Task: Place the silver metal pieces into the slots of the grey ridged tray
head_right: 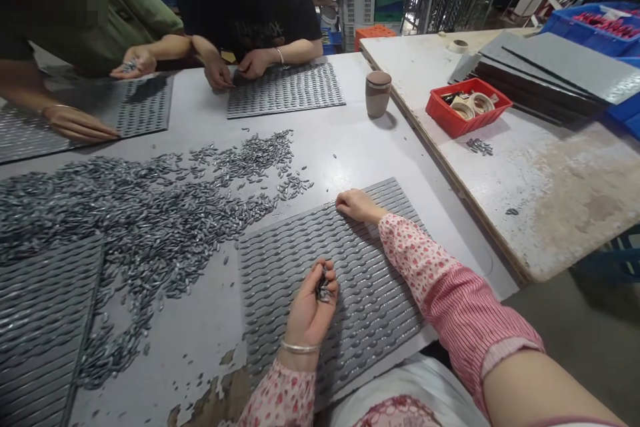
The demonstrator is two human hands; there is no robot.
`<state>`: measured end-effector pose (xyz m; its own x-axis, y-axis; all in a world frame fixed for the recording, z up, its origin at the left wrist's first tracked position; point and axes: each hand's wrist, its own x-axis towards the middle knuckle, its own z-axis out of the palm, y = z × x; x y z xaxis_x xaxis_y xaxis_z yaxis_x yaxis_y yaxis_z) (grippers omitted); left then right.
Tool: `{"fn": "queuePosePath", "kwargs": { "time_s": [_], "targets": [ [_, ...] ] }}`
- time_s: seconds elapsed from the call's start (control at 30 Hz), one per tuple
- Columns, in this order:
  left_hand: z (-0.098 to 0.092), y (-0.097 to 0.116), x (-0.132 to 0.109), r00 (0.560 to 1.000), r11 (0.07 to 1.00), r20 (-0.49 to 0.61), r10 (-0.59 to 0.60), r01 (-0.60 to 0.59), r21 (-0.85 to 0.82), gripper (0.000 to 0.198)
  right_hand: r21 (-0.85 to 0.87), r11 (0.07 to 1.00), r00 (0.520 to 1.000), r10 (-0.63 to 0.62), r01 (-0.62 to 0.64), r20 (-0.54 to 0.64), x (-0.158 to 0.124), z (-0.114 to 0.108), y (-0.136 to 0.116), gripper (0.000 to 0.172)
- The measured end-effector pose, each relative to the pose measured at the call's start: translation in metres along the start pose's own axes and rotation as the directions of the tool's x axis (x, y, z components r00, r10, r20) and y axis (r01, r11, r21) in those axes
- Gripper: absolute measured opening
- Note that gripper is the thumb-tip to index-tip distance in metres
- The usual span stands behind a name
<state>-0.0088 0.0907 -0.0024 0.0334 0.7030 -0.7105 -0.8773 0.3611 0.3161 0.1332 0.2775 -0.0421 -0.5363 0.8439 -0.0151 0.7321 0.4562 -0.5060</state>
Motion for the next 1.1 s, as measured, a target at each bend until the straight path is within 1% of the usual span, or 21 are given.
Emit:
{"fn": "queuePosePath", "kwargs": {
  "time_s": [0.23, 0.33, 0.37, 0.4, 0.43, 0.5, 0.53, 0.57, 0.6, 0.67, 0.73, 0.83, 0.9, 0.93, 0.97, 1.0, 1.03, 1.07, 1.1],
  "targets": [
    [-0.003, 0.0, 0.001, 0.999, 1.0, 0.043, 0.015, -0.016, 0.01, 0.016, 0.003, 0.991, 0.99, 0.132, -0.132, -0.045, 0.005, 0.001, -0.011, 0.011],
    [-0.003, 0.001, 0.0, 0.999, 0.999, 0.03, 0.034, -0.034, 0.006, 0.013, 0.047, 0.989, 0.989, 0.141, -0.139, -0.05, -0.005, -0.004, -0.022, 0.008],
    [-0.003, 0.001, 0.001, 0.999, 0.999, 0.024, 0.04, -0.04, 0.006, 0.011, 0.107, 0.988, 0.993, 0.116, -0.113, -0.023, -0.011, -0.006, -0.028, 0.007],
    [-0.002, 0.001, 0.001, 0.999, 0.999, 0.019, 0.046, -0.046, 0.004, 0.008, 0.207, 0.976, 0.997, 0.067, -0.071, 0.025, -0.019, -0.009, -0.034, 0.008],
    [-0.002, 0.001, 0.001, 0.999, 0.999, 0.017, 0.05, -0.05, 0.003, 0.006, 0.335, 0.942, 0.997, -0.004, -0.024, 0.082, -0.027, -0.012, -0.04, 0.012],
    [-0.001, 0.001, 0.003, 0.998, 0.998, 0.014, 0.055, -0.055, 0.002, 0.004, 0.587, 0.809, 0.969, -0.177, 0.044, 0.171, -0.044, -0.016, -0.052, 0.018],
    [0.0, 0.001, 0.003, 0.998, 0.998, 0.01, 0.058, -0.058, 0.003, 0.004, 0.667, 0.743, 0.952, -0.243, 0.059, 0.187, -0.051, -0.018, -0.058, 0.02],
    [0.001, 0.001, 0.003, 0.998, 0.998, 0.004, 0.063, -0.063, 0.005, 0.004, 0.705, 0.706, 0.94, -0.283, 0.069, 0.191, -0.057, -0.018, -0.062, 0.02],
    [0.002, 0.001, 0.004, 0.998, 0.998, -0.004, 0.069, -0.069, 0.008, 0.005, 0.72, 0.689, 0.937, -0.3, 0.082, 0.181, -0.062, -0.018, -0.066, 0.02],
    [0.003, 0.0, 0.004, 0.996, 0.996, -0.016, 0.082, -0.082, 0.018, 0.007, 0.712, 0.692, 0.941, -0.307, 0.118, 0.142, -0.067, -0.017, -0.071, 0.018],
    [0.004, -0.001, 0.003, 0.996, 0.995, -0.015, 0.091, -0.09, 0.031, 0.009, 0.662, 0.726, 0.945, -0.317, 0.188, 0.08, -0.069, -0.014, -0.074, 0.014],
    [0.005, -0.003, 0.002, 0.996, 0.994, 0.005, 0.092, -0.092, 0.053, 0.012, 0.499, 0.804, 0.929, -0.37, 0.322, -0.003, -0.071, -0.011, -0.076, 0.011],
    [0.006, -0.003, 0.002, 0.995, 0.992, 0.025, 0.095, -0.097, 0.078, 0.014, 0.404, 0.831, 0.911, -0.413, 0.383, -0.014, -0.07, -0.009, -0.075, 0.011],
    [0.006, -0.002, 0.001, 0.995, 0.991, 0.032, 0.097, -0.1, 0.087, 0.015, 0.397, 0.831, 0.907, -0.42, 0.39, -0.013, -0.069, -0.008, -0.073, 0.012],
    [0.006, -0.002, 0.002, 0.995, 0.991, 0.032, 0.097, -0.099, 0.09, 0.015, 0.418, 0.828, 0.915, -0.403, 0.373, -0.019, -0.065, -0.007, -0.069, 0.013],
    [0.006, -0.001, 0.002, 0.995, 0.992, 0.027, 0.091, -0.093, 0.086, 0.014, 0.457, 0.827, 0.936, -0.351, 0.328, -0.037, -0.061, -0.006, -0.064, 0.013],
    [0.006, 0.0, 0.002, 0.996, 0.994, 0.02, 0.084, -0.085, 0.075, 0.014, 0.495, 0.831, 0.964, -0.259, 0.255, -0.061, -0.054, -0.005, -0.057, 0.014],
    [0.006, 0.001, 0.002, 0.997, 0.995, 0.017, 0.075, -0.076, 0.064, 0.014, 0.515, 0.843, 0.988, -0.131, 0.157, -0.087, -0.047, -0.004, -0.05, 0.014],
    [0.006, 0.002, 0.002, 0.998, 0.996, 0.022, 0.065, -0.066, 0.059, 0.015, 0.5, 0.865, 0.994, 0.014, 0.045, -0.112, -0.039, -0.002, -0.041, 0.014]
  ]
}}
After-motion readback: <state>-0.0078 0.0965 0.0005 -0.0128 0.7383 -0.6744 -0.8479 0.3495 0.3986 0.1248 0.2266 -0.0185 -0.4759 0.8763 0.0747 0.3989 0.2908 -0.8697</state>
